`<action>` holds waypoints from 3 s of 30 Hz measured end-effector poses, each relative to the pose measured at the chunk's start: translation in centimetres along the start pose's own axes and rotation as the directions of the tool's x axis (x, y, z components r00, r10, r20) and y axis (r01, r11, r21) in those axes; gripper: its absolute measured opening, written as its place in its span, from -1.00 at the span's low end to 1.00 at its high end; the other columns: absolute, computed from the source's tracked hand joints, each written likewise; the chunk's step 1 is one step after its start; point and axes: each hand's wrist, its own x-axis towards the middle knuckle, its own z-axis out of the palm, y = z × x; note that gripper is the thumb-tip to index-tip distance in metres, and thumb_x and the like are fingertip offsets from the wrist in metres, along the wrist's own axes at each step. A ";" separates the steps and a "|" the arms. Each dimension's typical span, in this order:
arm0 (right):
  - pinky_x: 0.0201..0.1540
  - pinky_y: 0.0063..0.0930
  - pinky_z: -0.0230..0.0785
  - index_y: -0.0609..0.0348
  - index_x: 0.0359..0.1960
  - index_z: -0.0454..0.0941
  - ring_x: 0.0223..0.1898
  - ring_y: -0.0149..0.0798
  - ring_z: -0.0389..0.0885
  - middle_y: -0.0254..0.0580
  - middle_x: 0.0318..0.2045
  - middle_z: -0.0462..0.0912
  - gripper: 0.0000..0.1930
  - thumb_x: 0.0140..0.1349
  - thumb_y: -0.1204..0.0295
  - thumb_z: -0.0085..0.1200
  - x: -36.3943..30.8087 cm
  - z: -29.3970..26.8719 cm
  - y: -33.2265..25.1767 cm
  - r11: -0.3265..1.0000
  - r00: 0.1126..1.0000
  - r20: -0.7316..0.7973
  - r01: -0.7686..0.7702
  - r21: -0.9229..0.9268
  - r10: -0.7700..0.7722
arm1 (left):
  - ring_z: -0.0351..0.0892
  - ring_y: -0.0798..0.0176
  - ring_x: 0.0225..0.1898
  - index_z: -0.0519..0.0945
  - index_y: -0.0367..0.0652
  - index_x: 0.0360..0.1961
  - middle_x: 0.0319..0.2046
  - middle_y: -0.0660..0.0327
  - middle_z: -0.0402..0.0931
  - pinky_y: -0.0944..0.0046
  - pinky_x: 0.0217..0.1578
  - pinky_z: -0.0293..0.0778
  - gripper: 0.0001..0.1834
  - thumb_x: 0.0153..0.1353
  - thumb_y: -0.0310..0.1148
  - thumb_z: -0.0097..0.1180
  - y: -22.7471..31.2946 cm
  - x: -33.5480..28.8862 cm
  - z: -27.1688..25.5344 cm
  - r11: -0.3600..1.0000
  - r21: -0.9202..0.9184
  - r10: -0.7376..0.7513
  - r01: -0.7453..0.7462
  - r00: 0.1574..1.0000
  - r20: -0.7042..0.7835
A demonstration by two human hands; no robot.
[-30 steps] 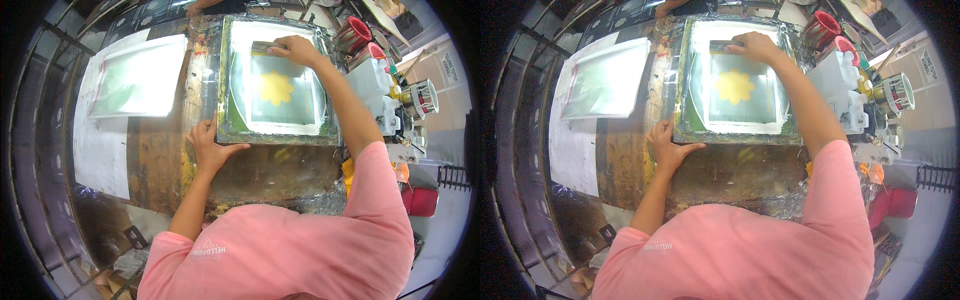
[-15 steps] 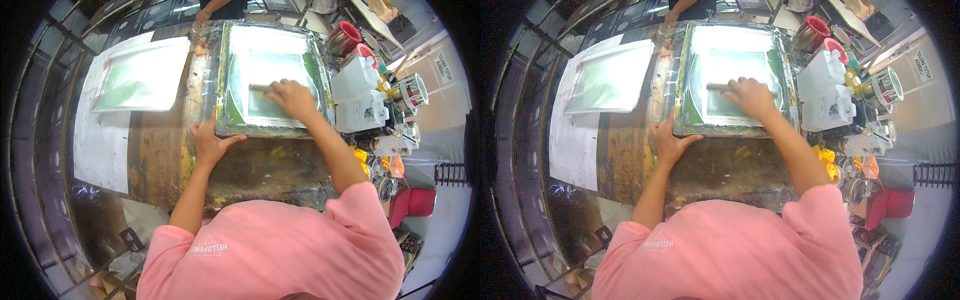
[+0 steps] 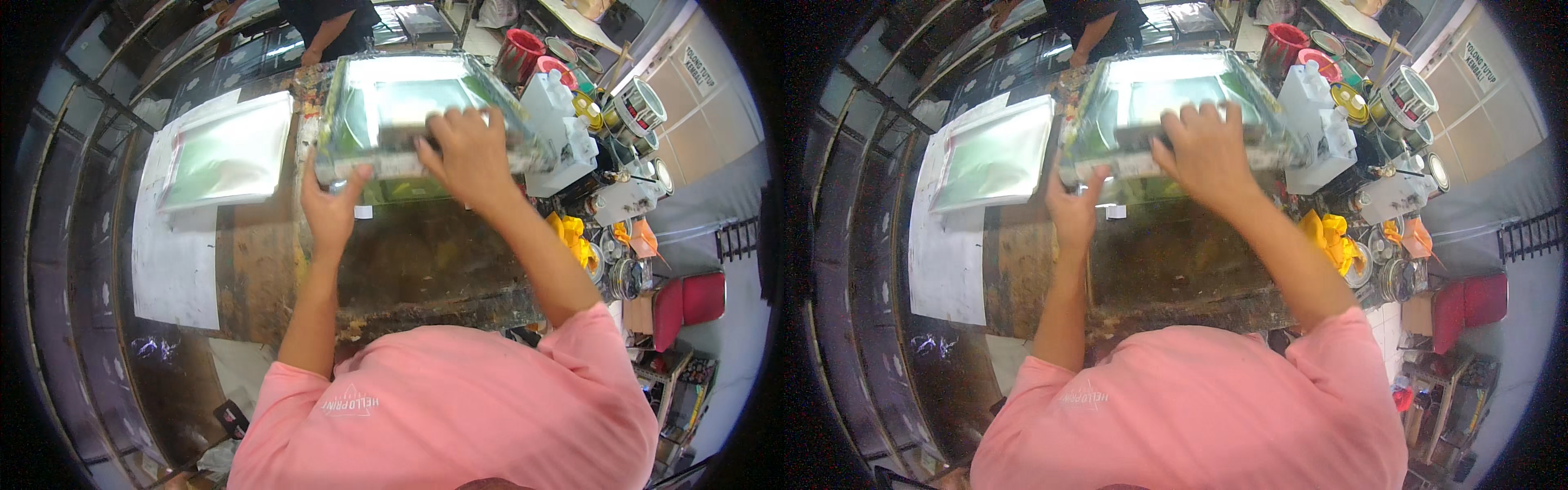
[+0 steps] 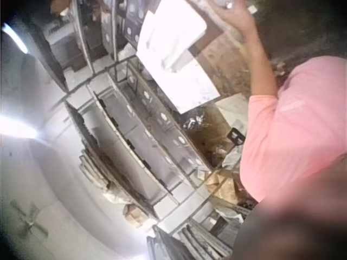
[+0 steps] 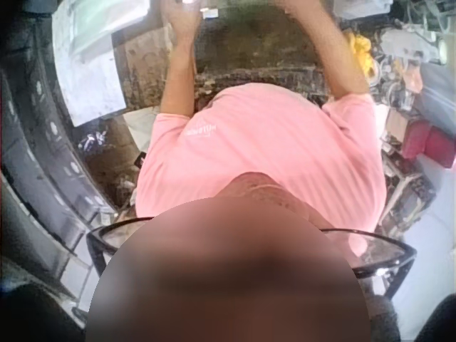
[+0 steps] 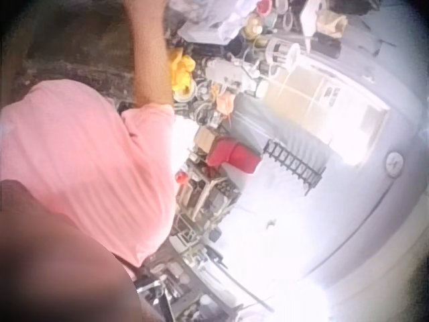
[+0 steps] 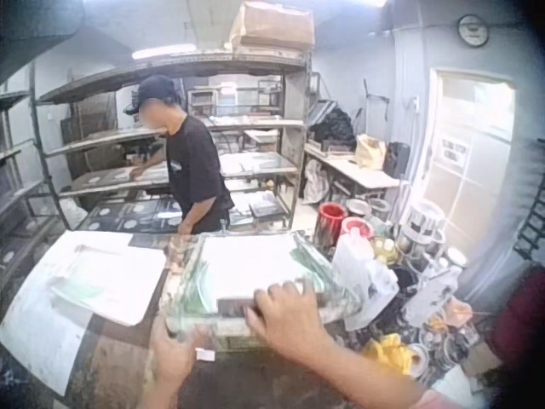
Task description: The person repeatedly applies ink to a screen printing frame using a squeegee, then lifts the frame to reveal a flower-shaped print on the fabric below. The person also wipes the frame with a yellow cloth between cycles.
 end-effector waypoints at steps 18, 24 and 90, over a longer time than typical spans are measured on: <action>-0.11 0.03 0.35 0.20 -0.51 0.70 -0.36 0.11 0.68 0.10 -0.50 0.70 -0.48 0.36 0.00 -0.02 13.4 -4.0 4.5 0.986 0.992 -0.110 -0.044 0.161 0.062 | 0.52 -0.14 -0.16 0.67 -0.34 0.08 -0.22 -0.06 0.54 -0.05 -0.13 0.44 -0.62 0.48 -0.23 0.12 -9.9 -2.0 -3.6 0.399 0.901 0.134 -0.169 0.983 0.125; -0.13 0.05 0.37 0.21 -0.48 0.72 -0.33 0.12 0.71 0.11 -0.47 0.72 -0.46 0.35 -0.03 -0.01 13.1 -3.4 4.5 0.985 0.986 -0.162 -0.020 0.171 0.048 | 0.49 -0.21 -0.36 0.66 -0.37 -0.22 -0.43 -0.10 0.48 -0.11 -0.31 0.38 -0.76 0.48 -0.38 0.07 -5.9 1.5 -0.9 0.633 0.714 0.271 -0.298 0.950 0.156; -0.18 0.08 0.40 0.24 -0.56 0.70 -0.36 0.17 0.70 0.14 -0.53 0.68 -0.42 0.33 -0.06 0.02 13.9 -3.1 4.5 0.991 0.986 -0.151 -0.045 0.128 0.065 | 0.00 -0.32 0.59 0.29 -0.22 0.53 0.52 -0.30 0.13 -0.46 0.53 -0.39 0.37 -0.03 0.73 0.03 -10.5 -1.5 10.5 0.389 0.646 0.023 -0.657 0.708 0.706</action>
